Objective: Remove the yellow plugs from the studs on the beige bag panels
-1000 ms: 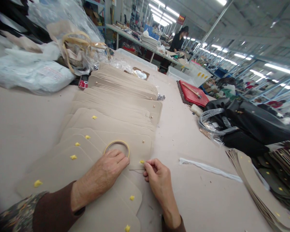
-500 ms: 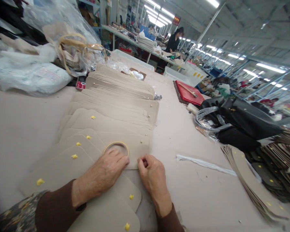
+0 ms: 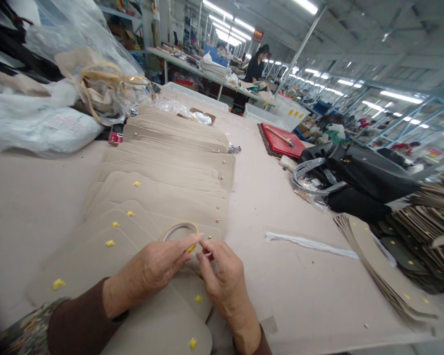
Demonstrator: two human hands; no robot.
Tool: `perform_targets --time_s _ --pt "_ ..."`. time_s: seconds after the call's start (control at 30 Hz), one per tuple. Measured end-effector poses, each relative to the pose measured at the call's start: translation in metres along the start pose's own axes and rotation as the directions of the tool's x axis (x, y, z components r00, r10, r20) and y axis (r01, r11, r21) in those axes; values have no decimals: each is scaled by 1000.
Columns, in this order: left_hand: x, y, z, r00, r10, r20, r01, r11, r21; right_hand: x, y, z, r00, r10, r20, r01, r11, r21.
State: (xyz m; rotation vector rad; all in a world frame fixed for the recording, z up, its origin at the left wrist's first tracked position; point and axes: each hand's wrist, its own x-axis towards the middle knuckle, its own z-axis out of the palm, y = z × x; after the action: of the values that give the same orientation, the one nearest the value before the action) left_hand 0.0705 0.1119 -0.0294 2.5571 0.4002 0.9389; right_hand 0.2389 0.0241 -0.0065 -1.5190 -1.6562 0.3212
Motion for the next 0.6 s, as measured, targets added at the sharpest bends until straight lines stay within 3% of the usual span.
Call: perform_targets --time_s 0.2,0.4,0.5,0.57,0.6 --pt "0 3 1 998 -51 33 52 999 -15 4 0 7 982 -191 -1 189 971 -144" --pt "1 4 -4 996 -46 76 48 999 -23 -4 1 12 966 -245 -84 221 949 -225" --pt "4 5 -6 996 -32 79 29 999 32 -8 -2 16 985 -109 -132 88 984 -155" --pt "5 7 -5 998 -12 54 9 997 71 -9 -4 18 984 131 -122 -130 991 11" --pt "6 8 -5 999 -3 32 0 996 87 -9 -5 19 960 265 -88 -254 960 116"
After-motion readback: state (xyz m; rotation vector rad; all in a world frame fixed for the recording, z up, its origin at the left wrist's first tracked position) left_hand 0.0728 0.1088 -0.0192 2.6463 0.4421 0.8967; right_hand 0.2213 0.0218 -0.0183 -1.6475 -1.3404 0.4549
